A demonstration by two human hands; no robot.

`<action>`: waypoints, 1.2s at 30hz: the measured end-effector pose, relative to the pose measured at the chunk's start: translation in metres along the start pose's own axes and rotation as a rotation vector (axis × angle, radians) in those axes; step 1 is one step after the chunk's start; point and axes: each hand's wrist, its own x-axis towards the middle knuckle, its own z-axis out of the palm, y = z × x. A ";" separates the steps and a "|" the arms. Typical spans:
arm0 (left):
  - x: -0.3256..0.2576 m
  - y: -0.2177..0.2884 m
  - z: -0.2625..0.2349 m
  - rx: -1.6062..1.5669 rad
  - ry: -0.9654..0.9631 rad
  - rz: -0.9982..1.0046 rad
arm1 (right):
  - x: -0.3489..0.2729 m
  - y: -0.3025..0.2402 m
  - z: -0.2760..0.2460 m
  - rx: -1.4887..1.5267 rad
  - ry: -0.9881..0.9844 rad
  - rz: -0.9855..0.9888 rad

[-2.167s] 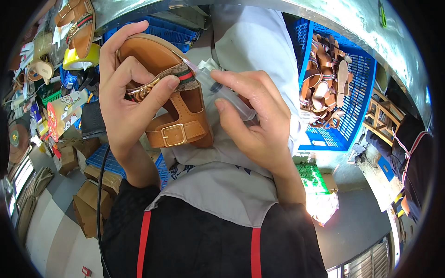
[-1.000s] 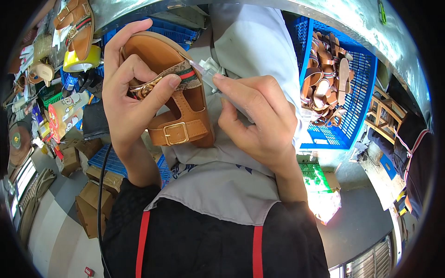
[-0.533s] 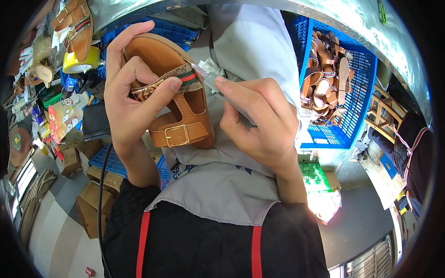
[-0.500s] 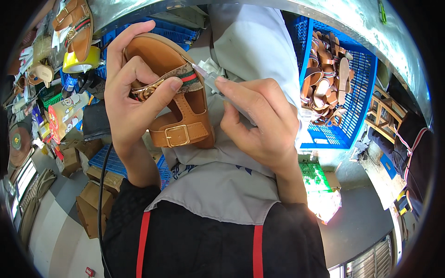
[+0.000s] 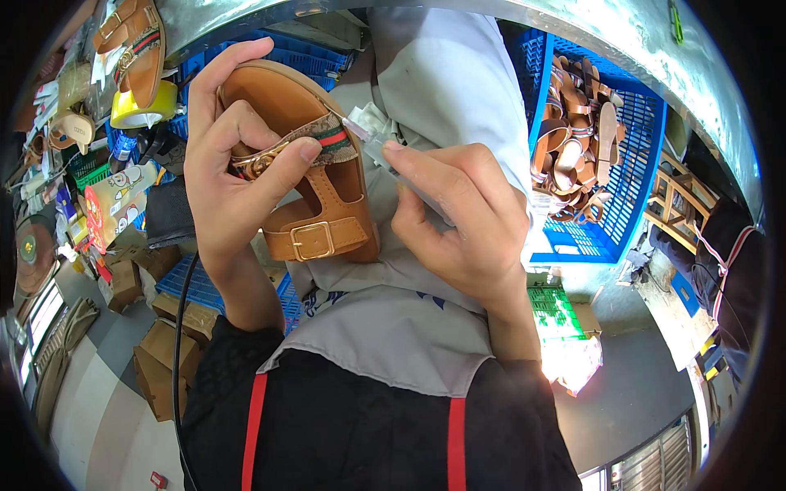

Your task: Applying glue to sandals using a syringe.

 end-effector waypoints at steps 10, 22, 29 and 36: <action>0.000 0.002 0.000 0.021 -0.012 -0.007 | 0.001 -0.002 -0.004 -0.012 -0.014 0.021; 0.001 0.003 0.000 0.015 -0.018 -0.007 | 0.004 -0.006 -0.012 -0.035 -0.040 0.056; -0.002 -0.012 0.002 -0.054 -0.005 0.030 | 0.011 -0.007 -0.022 -0.028 -0.092 0.094; -0.002 -0.012 0.001 -0.034 -0.004 0.047 | 0.042 0.008 -0.044 0.065 -0.309 0.070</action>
